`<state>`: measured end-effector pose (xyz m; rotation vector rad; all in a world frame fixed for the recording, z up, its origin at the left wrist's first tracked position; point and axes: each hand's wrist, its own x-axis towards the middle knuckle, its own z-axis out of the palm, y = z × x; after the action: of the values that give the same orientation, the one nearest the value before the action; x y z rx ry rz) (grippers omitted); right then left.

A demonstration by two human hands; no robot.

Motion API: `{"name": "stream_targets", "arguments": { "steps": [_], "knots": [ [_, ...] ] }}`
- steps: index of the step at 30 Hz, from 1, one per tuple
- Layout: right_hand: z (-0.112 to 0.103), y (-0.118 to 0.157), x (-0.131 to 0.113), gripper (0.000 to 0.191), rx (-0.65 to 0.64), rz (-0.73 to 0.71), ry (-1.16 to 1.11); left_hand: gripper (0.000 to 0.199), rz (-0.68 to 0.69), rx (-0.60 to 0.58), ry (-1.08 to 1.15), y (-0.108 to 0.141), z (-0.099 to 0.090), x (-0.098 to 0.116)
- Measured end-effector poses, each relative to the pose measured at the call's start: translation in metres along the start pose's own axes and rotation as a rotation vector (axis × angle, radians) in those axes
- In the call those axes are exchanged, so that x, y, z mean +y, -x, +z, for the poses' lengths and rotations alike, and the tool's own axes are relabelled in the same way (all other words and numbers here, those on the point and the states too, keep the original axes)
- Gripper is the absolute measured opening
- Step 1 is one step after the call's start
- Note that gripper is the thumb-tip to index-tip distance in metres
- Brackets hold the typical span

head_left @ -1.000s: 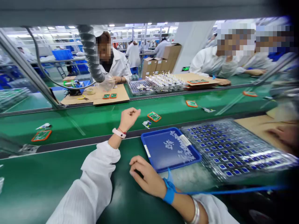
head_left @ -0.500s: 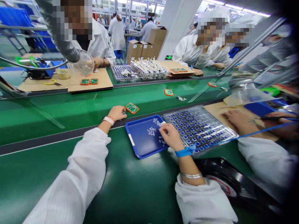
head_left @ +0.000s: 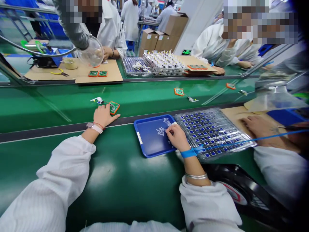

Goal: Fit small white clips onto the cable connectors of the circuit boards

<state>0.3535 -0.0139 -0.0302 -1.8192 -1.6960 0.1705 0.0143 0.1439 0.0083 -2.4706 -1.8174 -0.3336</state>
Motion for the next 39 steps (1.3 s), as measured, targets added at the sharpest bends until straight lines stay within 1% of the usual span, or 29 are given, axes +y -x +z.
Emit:
{"name": "stream_targets", "arguments": {
  "steps": [2, 4, 6, 8, 9, 11, 13, 15, 18, 19, 21, 22, 24, 28, 30, 33, 39],
  "knots": [
    [0.001, 0.000, 0.003, 0.013, -0.011, -0.017, -0.003, 0.067, -0.048, 0.009, -0.029, 0.000, 0.004, 0.010],
    [0.001, -0.001, 0.007, 0.014, -0.012, -0.039, -0.002, 0.059, -0.082, 0.021, 0.001, -0.006, 0.007, 0.009],
    [0.002, -0.003, 0.010, 0.014, 0.000, -0.067, -0.002, 0.054, -0.097, 0.032, 0.067, -0.011, 0.008, -0.002],
    [0.000, -0.004, 0.006, 0.014, 0.029, -0.092, -0.009, 0.056, -0.103, 0.034, 0.177, -0.010, 0.004, -0.014],
    [-0.002, -0.005, 0.001, 0.015, 0.048, -0.100, -0.019, 0.059, -0.094, 0.037, 0.249, -0.006, 0.001, -0.020],
    [-0.006, -0.002, -0.021, 0.015, 0.072, -0.105, -0.072, 0.065, -0.033, 0.048, 0.399, 0.011, -0.007, -0.026],
    [-0.007, 0.005, -0.055, 0.016, 0.053, -0.104, -0.180, 0.066, 0.072, 0.056, 0.507, 0.038, -0.015, -0.024],
    [-0.002, 0.018, -0.094, 0.015, -0.028, -0.112, -0.327, 0.062, 0.175, 0.020, 0.559, 0.072, -0.022, -0.018],
    [0.017, 0.038, -0.147, 0.015, -0.227, -0.146, -0.521, 0.056, 0.270, -0.096, 0.591, 0.122, -0.028, -0.006],
    [0.025, 0.044, -0.159, 0.015, -0.279, -0.152, -0.560, 0.055, 0.296, -0.135, 0.597, 0.136, -0.030, -0.003],
    [0.042, 0.052, -0.173, 0.014, -0.345, -0.149, -0.588, 0.053, 0.362, -0.196, 0.600, 0.157, -0.031, 0.001],
    [0.049, 0.053, -0.176, 0.013, -0.364, -0.145, -0.580, 0.052, 0.397, -0.214, 0.602, 0.163, -0.031, 0.002],
    [0.059, 0.054, -0.176, 0.012, -0.386, -0.144, -0.541, 0.047, 0.434, -0.214, 0.623, 0.169, -0.029, 0.004],
    [0.065, 0.050, -0.170, 0.012, -0.392, -0.170, -0.474, 0.022, 0.356, -0.131, 0.750, 0.162, -0.026, 0.013],
    [0.064, 0.049, -0.170, 0.012, -0.393, -0.183, -0.460, 0.015, 0.307, -0.123, 0.806, 0.156, -0.026, 0.018],
    [0.064, 0.049, -0.171, 0.011, -0.399, -0.192, -0.448, 0.011, 0.251, -0.153, 0.855, 0.152, -0.026, 0.024],
    [0.068, 0.045, -0.172, 0.012, -0.441, -0.188, -0.483, 0.011, 0.172, -0.202, 0.897, 0.148, -0.027, 0.024]
  ]
}}
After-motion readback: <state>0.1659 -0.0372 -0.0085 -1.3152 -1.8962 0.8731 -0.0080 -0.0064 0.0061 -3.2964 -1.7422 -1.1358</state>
